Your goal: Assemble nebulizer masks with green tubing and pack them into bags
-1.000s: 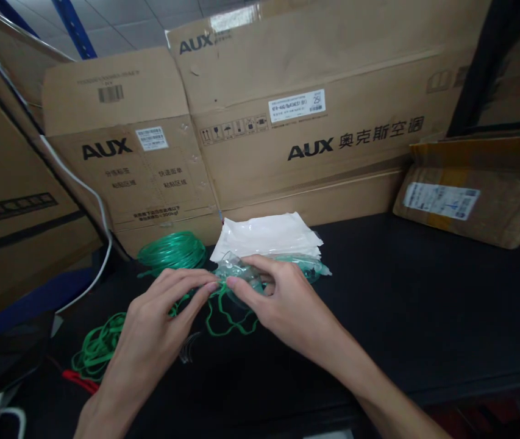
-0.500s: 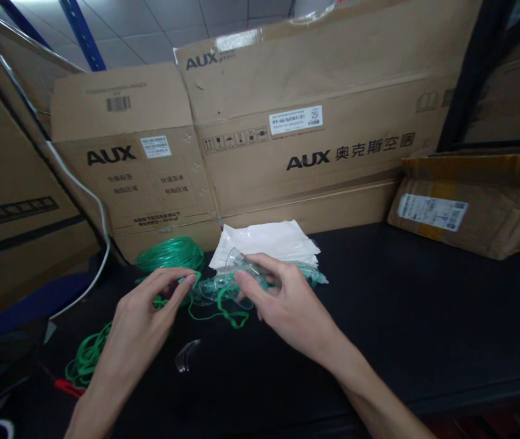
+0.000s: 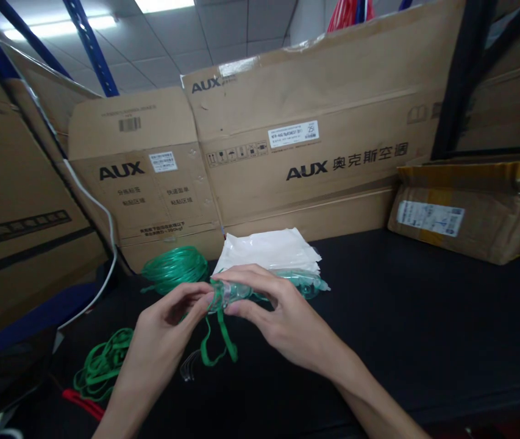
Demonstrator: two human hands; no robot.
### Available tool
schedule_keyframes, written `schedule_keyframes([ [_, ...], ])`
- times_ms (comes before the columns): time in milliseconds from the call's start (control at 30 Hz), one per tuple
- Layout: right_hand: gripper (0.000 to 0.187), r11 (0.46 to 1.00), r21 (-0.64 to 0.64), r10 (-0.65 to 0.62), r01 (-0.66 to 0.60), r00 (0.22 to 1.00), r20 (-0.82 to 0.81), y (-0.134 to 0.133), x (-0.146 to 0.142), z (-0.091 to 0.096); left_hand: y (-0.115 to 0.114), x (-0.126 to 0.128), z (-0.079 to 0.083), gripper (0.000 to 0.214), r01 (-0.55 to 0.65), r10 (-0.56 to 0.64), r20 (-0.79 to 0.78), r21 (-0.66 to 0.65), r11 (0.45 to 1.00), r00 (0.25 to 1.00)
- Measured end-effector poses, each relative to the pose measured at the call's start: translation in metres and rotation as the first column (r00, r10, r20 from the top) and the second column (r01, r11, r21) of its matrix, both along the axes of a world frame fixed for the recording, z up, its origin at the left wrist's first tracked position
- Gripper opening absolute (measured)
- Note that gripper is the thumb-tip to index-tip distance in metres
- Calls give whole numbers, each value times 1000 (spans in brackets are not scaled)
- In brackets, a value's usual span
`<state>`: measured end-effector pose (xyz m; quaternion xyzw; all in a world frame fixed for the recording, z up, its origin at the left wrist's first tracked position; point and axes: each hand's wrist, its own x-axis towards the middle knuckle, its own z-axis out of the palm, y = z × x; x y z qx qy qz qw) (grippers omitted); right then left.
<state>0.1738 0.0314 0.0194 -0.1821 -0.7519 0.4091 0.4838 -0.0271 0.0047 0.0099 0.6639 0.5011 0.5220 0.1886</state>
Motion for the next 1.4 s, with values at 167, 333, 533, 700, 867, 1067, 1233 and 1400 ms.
schedule_keyframes([
  [167, 35, 992, -112, 59, -57, 998, 12, -3, -2, -2, -4, 4, 2, 18, -66, 71, -105, 56, 996, 992],
  [333, 37, 985, -166, 41, -47, 998, -42, -3, -4, -5, -8, 7, 4, 16, -24, 71, -238, 192, 981, 969],
  [533, 32, 996, -89, -34, 33, 999, -17, -1, -5, -8, -9, 9, 5, 16, 33, 23, -274, 199, 979, 961],
  [700, 24, 980, 32, -198, 198, 980, 7, 1, -4, -9, -11, 11, 8, 14, 38, 28, -324, 197, 980, 946],
  [867, 27, 949, -9, -315, 315, 948, -46, 6, 3, -4, -16, 10, 10, 16, 92, -40, -392, 115, 989, 919],
  [1067, 28, 967, -90, -250, 240, 962, -112, 2, 4, 1, -11, 6, 7, 12, 115, -79, -322, 97, 989, 944],
  [1233, 28, 991, -133, -24, 17, 998, -51, -4, 0, 0, -10, -3, 10, 17, 17, 6, -245, 89, 996, 970],
  [1400, 30, 995, -96, 37, -35, 999, 13, -4, 2, 3, -12, -7, 12, 18, 4, 11, -247, 62, 998, 969],
])
